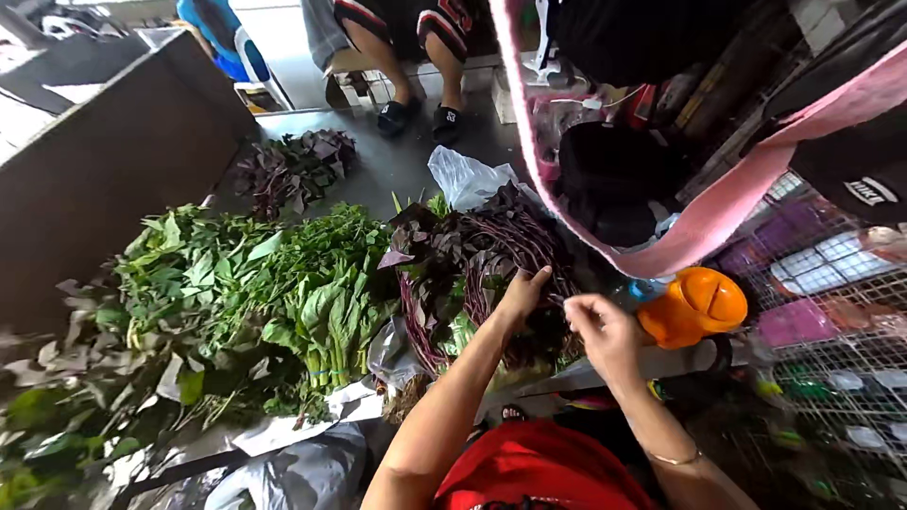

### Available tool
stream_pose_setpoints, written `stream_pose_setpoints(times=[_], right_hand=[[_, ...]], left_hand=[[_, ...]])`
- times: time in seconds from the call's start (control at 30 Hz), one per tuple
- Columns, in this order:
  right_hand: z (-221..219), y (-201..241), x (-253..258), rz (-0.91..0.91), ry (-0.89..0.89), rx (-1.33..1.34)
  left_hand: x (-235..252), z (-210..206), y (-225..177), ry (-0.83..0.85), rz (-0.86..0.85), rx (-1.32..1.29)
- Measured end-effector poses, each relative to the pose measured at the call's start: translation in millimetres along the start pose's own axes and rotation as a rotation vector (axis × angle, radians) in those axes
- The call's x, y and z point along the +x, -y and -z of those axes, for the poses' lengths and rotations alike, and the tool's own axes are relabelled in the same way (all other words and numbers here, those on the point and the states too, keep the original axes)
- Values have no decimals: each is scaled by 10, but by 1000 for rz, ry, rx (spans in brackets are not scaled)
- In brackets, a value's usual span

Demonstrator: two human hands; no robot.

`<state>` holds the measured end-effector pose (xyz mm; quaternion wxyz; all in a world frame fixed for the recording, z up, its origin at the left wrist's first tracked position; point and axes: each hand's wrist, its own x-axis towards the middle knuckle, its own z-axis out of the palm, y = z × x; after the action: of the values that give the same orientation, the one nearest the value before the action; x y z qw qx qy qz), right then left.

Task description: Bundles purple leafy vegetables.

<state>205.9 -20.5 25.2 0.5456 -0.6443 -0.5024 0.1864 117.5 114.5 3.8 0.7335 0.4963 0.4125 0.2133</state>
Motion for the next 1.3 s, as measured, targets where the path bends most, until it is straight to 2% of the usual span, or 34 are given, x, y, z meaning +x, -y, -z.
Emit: stream_pose_setpoints(times=[0.13, 0.27, 0.37, 0.53, 0.6, 0.73, 0.8, 0.93, 1.03, 1.13, 1.2, 1.3], right_hand=[[12, -143, 304, -317, -146, 241], [44, -187, 409, -438, -152, 319], [123, -178, 457, -413, -123, 356], [445, -410, 424, -302, 262, 407], [486, -474, 415, -258, 330, 303], [346, -332, 460, -226, 237, 106], [259, -177, 443, -104, 259, -80], [68, 59, 173, 167, 435, -514], [13, -87, -109, 344, 394, -700], [83, -419, -347, 286, 398, -702], [119, -584, -484, 133, 460, -625], [142, -601, -589, -42, 518, -472]], left_hand=[[3, 3, 66, -20, -50, -38], [15, 64, 97, -20, -106, 48], [-7, 85, 63, -5, -138, 91], [-24, 316, -45, 48, -180, 121], [-25, 375, -33, 68, -192, 124], [-14, 345, 2, 149, -178, 140], [0, 304, 25, 152, -170, 138], [-14, 270, 0, 77, -222, 157], [-16, 287, -27, 65, -252, 16], [-7, 299, -67, 30, -204, -161], [3, 258, -113, -34, -130, -238], [46, 92, -113, -84, 12, -248]])
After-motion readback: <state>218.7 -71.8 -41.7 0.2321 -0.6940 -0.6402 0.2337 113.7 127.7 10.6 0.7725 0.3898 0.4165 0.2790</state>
